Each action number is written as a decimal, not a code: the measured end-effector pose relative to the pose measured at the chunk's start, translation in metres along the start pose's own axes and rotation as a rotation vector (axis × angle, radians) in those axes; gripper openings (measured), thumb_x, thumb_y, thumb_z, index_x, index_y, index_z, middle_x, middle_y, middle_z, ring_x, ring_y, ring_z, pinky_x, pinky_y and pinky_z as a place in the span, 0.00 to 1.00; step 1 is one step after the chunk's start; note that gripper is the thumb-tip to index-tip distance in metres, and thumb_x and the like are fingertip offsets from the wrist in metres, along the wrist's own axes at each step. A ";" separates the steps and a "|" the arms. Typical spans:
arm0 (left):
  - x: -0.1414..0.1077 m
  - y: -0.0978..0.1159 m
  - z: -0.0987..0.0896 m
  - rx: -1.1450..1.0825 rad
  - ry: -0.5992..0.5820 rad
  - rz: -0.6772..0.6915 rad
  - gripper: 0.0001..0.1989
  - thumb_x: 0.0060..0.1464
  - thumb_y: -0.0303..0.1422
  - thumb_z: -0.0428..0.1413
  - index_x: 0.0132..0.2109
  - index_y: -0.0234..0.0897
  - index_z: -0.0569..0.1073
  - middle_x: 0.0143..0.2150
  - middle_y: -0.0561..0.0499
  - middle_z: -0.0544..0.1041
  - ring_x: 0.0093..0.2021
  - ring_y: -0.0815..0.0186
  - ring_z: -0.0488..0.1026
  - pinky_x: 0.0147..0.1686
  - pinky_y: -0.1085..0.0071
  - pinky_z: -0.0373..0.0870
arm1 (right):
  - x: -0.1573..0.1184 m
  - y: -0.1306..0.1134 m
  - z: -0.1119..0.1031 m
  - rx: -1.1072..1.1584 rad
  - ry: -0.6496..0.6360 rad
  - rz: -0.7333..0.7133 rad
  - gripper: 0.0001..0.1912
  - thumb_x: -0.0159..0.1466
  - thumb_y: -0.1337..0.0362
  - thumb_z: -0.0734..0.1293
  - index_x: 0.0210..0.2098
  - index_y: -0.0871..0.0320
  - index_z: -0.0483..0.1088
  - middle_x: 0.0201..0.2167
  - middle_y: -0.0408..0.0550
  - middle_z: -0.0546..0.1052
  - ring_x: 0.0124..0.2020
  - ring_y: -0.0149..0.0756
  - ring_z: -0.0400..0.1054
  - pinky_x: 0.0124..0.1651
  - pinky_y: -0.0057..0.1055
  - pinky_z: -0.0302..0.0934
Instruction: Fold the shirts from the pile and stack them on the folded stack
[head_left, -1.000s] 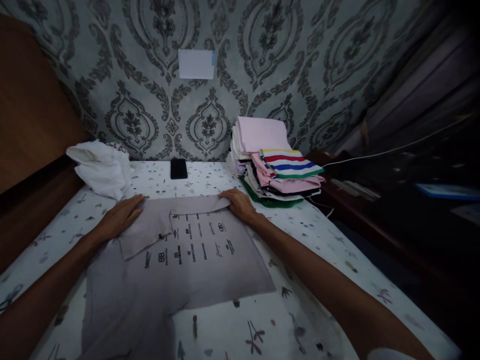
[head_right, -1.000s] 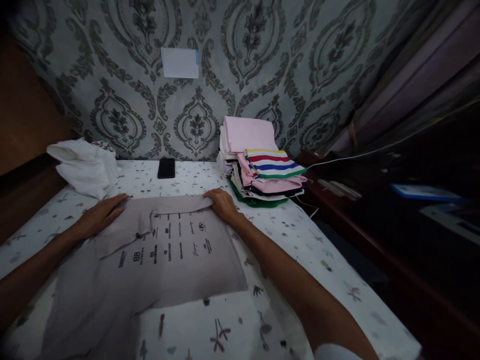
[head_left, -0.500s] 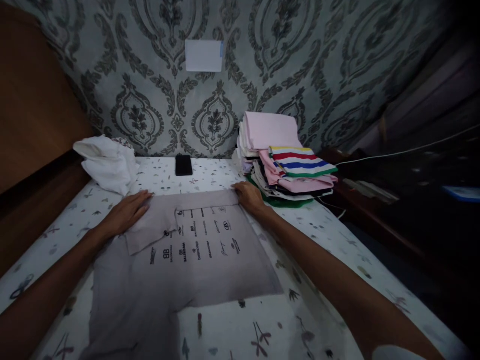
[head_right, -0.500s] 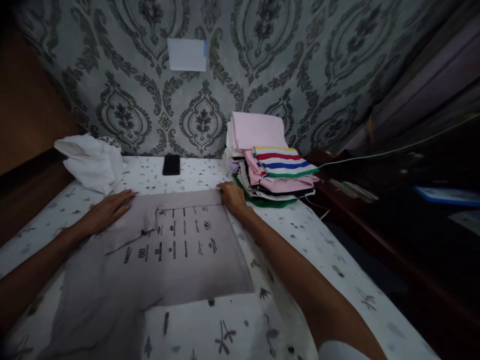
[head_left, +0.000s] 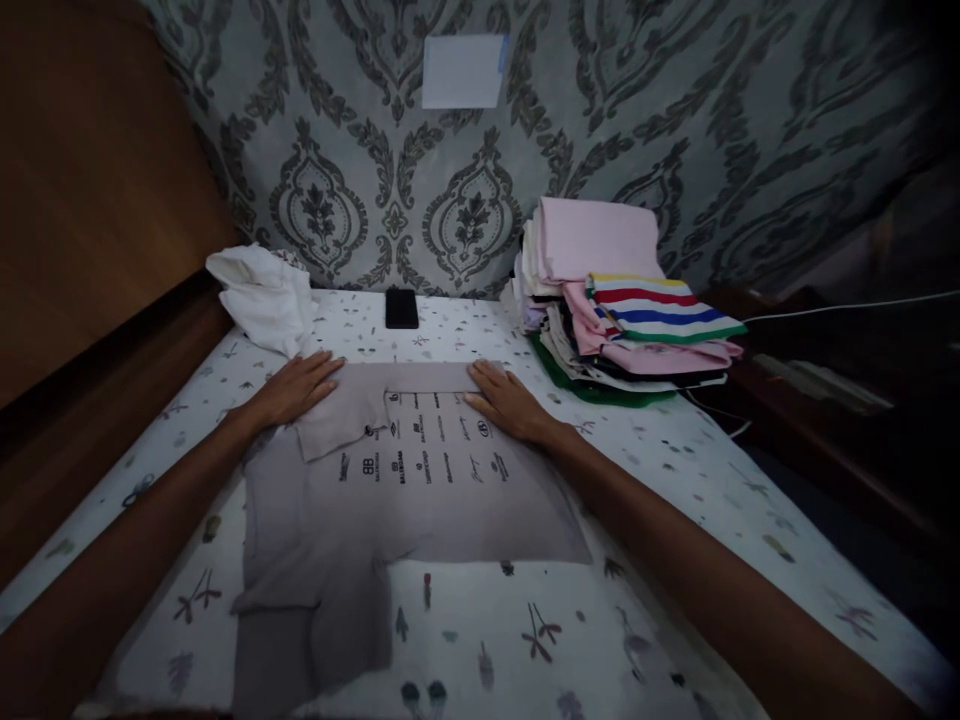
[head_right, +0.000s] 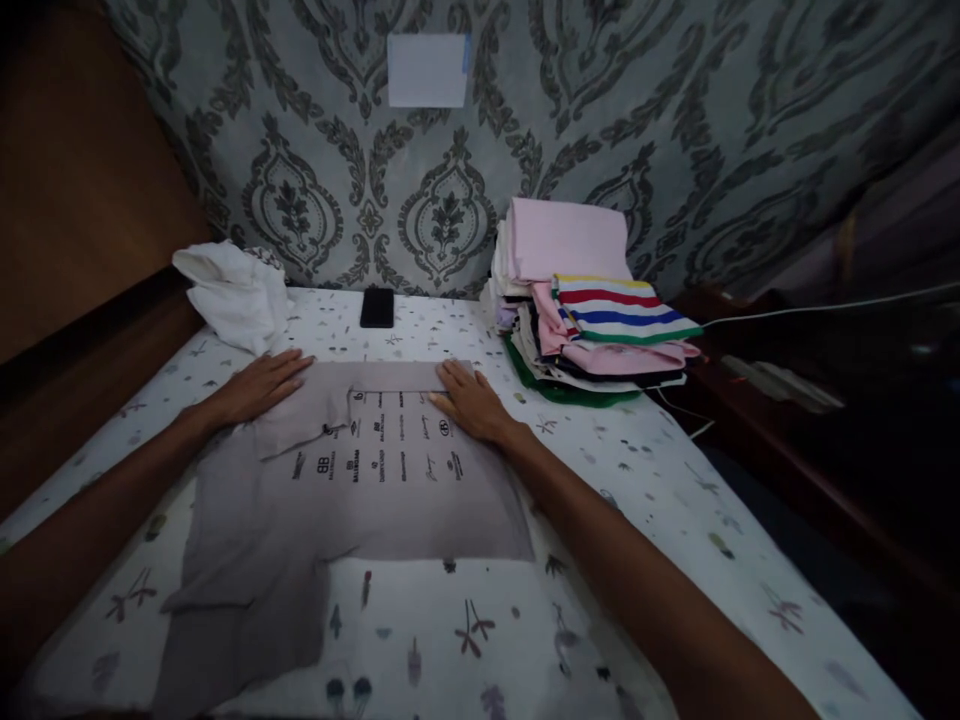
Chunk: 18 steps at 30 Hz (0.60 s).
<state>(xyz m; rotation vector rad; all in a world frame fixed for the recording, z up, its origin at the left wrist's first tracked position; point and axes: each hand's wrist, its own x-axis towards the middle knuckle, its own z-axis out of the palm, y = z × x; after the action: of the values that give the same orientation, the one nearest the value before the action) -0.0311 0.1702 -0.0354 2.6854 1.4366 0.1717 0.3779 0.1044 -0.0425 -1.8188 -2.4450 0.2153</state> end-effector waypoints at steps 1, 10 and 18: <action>-0.001 0.002 -0.002 0.013 0.011 0.007 0.30 0.68 0.47 0.37 0.71 0.41 0.59 0.74 0.43 0.57 0.74 0.55 0.51 0.69 0.49 0.48 | -0.005 0.003 -0.001 -0.005 0.022 0.020 0.36 0.73 0.46 0.49 0.72 0.61 0.50 0.74 0.59 0.50 0.75 0.49 0.40 0.73 0.56 0.40; -0.022 0.065 -0.018 -0.209 0.150 0.238 0.19 0.69 0.38 0.41 0.50 0.37 0.75 0.51 0.43 0.76 0.52 0.58 0.73 0.54 0.61 0.71 | -0.011 -0.104 -0.009 0.141 0.186 -0.403 0.20 0.70 0.59 0.64 0.59 0.56 0.68 0.59 0.57 0.70 0.59 0.48 0.64 0.59 0.45 0.61; -0.042 0.064 0.000 -0.250 0.093 0.267 0.21 0.69 0.35 0.42 0.61 0.42 0.72 0.65 0.44 0.70 0.64 0.57 0.65 0.63 0.55 0.64 | 0.007 -0.133 -0.007 0.014 0.157 -0.384 0.13 0.70 0.70 0.58 0.44 0.58 0.74 0.42 0.53 0.76 0.43 0.43 0.67 0.47 0.38 0.62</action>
<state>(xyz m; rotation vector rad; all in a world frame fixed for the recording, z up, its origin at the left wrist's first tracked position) -0.0020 0.0996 -0.0295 2.6751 0.9922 0.4678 0.2513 0.0745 -0.0142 -1.2690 -2.6028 0.0573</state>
